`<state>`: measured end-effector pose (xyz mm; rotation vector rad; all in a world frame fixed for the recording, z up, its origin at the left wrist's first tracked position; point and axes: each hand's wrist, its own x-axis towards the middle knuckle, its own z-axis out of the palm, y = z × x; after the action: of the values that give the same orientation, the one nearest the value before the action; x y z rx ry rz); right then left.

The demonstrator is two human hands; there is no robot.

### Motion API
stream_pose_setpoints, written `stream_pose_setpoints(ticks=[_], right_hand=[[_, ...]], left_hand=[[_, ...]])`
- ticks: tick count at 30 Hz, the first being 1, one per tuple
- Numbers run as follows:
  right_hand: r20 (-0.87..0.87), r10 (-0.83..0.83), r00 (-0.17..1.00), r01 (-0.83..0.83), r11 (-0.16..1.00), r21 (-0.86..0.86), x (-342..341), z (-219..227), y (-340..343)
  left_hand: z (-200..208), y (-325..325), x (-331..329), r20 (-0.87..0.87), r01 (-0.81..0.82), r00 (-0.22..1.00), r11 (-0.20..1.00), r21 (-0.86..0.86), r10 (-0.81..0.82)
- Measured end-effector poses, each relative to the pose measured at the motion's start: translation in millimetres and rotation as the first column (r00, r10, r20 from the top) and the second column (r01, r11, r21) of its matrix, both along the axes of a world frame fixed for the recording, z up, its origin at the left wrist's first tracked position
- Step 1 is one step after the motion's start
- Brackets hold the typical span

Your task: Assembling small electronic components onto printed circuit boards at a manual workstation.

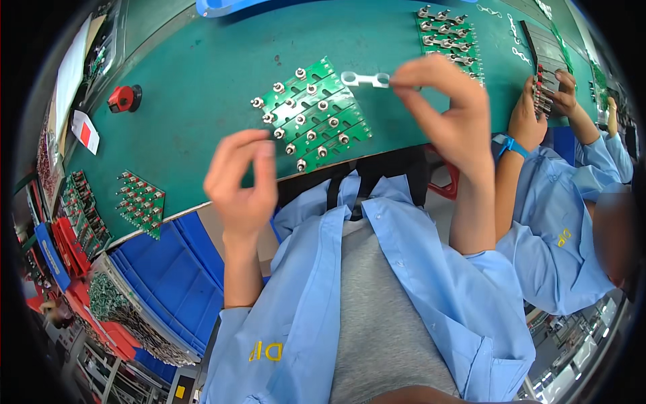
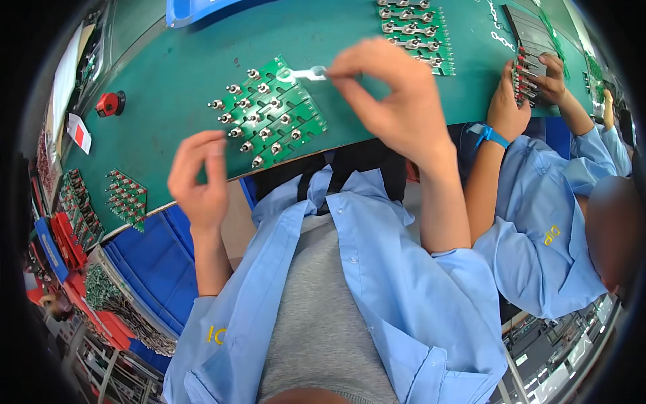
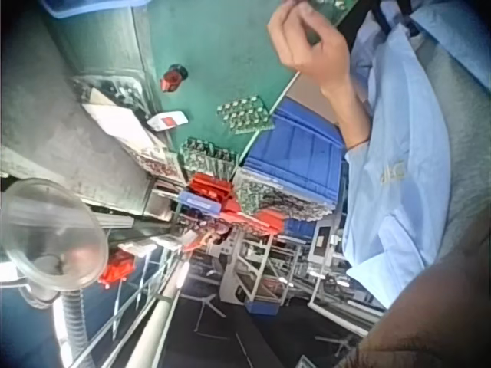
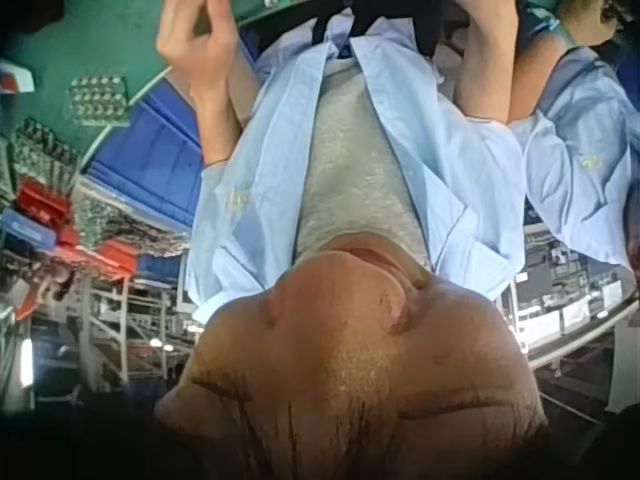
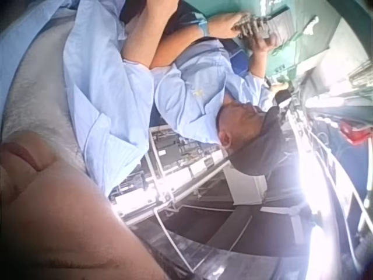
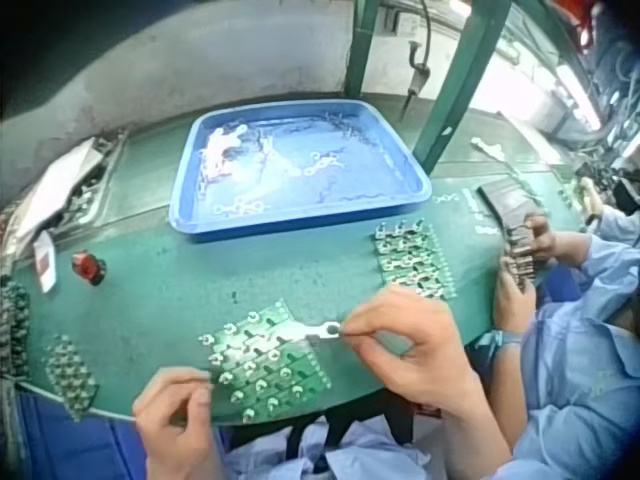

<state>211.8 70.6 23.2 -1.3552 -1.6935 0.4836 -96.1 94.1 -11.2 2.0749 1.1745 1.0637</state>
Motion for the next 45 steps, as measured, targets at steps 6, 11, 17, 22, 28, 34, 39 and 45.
stream_pose_setpoints(ticks=[6, 11, 17, 22, 28, 34, 39, 45], right_hand=[[-0.015, 0.471, 0.882, -0.467, 0.879, 0.096, -48, -9, 85], [0.006, 0.475, 0.88, -0.473, 0.879, -0.062, -65, -18, 97], [0.055, 0.485, 0.873, -0.473, 0.868, -0.15, -75, -21, 102], [0.1, 0.49, 0.866, -0.467, 0.864, -0.188, -71, -22, 101], [0.159, 0.496, 0.854, -0.459, 0.861, -0.222, -79, -22, 101], [0.221, 0.502, 0.836, -0.449, 0.858, -0.249, -73, -26, 106], [0.274, 0.51, 0.815, -0.445, 0.855, -0.266, -76, -22, 103], [0.343, 0.512, 0.788, -0.432, 0.856, -0.286, -74, -22, 105]], left_hand=[[15, 42, 2, 0.125, -0.083, 0.99, 0.992, 0.096, 0.07], [-13, 65, -2, 0.024, 0.093, 0.995, 0.989, 0.118, -0.096], [-26, 66, -4, 0.045, 0.078, 0.996, 0.992, 0.104, -0.083], [-33, 65, -8, 0.029, 0.101, 0.994, 0.995, 0.018, -0.102], [-40, 71, -13, -0.003, 0.158, 0.987, 0.985, 0.063, -0.159], [-37, 79, -16, -0.008, 0.221, 0.975, 0.973, 0.069, -0.221], [-42, 76, -23, -0.058, 0.188, 0.982, 0.975, 0.116, -0.182], [-42, 77, -21, -0.102, 0.212, 0.974, 0.973, 0.087, -0.203]])
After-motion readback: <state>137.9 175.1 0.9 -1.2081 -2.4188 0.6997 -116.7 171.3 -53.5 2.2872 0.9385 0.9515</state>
